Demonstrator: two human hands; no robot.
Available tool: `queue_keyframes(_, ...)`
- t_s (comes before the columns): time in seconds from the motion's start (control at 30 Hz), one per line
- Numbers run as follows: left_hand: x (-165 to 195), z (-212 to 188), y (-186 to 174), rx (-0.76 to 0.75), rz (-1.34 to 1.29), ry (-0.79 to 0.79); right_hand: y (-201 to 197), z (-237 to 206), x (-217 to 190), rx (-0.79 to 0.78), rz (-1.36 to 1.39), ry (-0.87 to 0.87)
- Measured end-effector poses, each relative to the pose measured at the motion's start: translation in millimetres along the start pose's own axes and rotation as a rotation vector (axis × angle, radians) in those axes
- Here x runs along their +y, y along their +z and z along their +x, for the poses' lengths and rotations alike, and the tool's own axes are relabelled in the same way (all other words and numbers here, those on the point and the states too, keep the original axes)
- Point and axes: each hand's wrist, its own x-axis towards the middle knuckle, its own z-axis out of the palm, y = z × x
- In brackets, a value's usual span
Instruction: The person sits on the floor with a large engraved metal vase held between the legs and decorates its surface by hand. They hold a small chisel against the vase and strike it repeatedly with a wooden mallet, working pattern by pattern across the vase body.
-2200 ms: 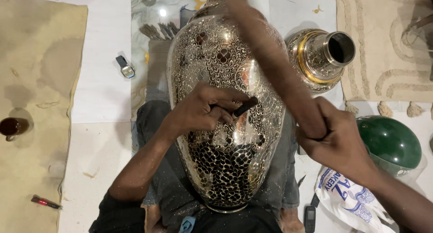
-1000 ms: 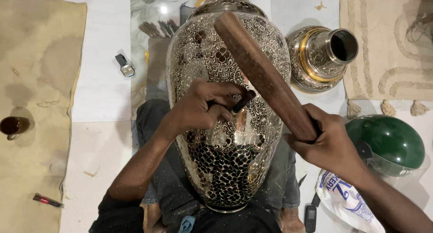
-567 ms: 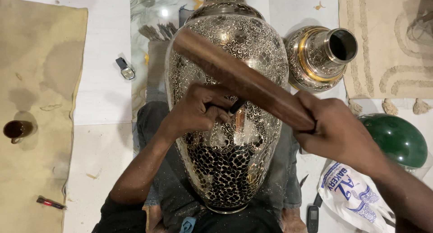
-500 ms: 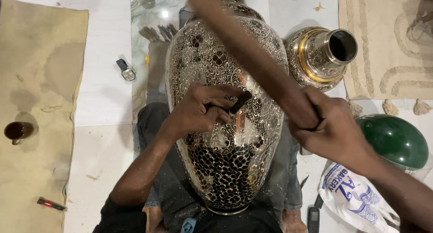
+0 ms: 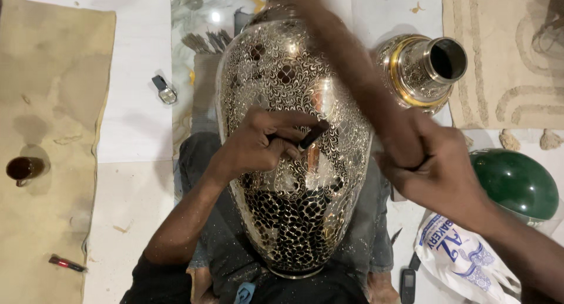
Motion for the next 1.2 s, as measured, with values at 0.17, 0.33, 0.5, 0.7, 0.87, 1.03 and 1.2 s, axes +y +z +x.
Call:
queue_keyframes(0.17, -3, 0, 2, 0.004, -0.064, 0.078, 0, -1, -3, -0.062, -0.103, -0.173)
queue_keyframes(0.33, -5, 2, 2, 0.023, -0.088, 0.015, -2, -1, 5, 0.053, 0.058, -0.094)
queue_keyframes(0.5, -5, 1, 2, 0.020, -0.082, 0.081, -4, 5, 18, -0.230, -0.175, -0.116)
queue_keyframes(0.7, -9, 1, 4, 0.031, -0.042, 0.046, -2, 1, 26, -0.194, -0.008, -0.252)
queue_keyframes(0.87, -7, 1, 4, 0.053, -0.086, -0.043, -1, -3, 14, 0.008, 0.024, -0.101)
queue_keyframes(1.03, -3, 3, 4, 0.043, -0.063, -0.024, -9, 0, 4, -0.198, -0.175, -0.036)
queue_keyframes(1.2, -3, 3, 1, 0.043, -0.041, 0.141, 1, 0, 19, -0.101, 0.045, 0.026)
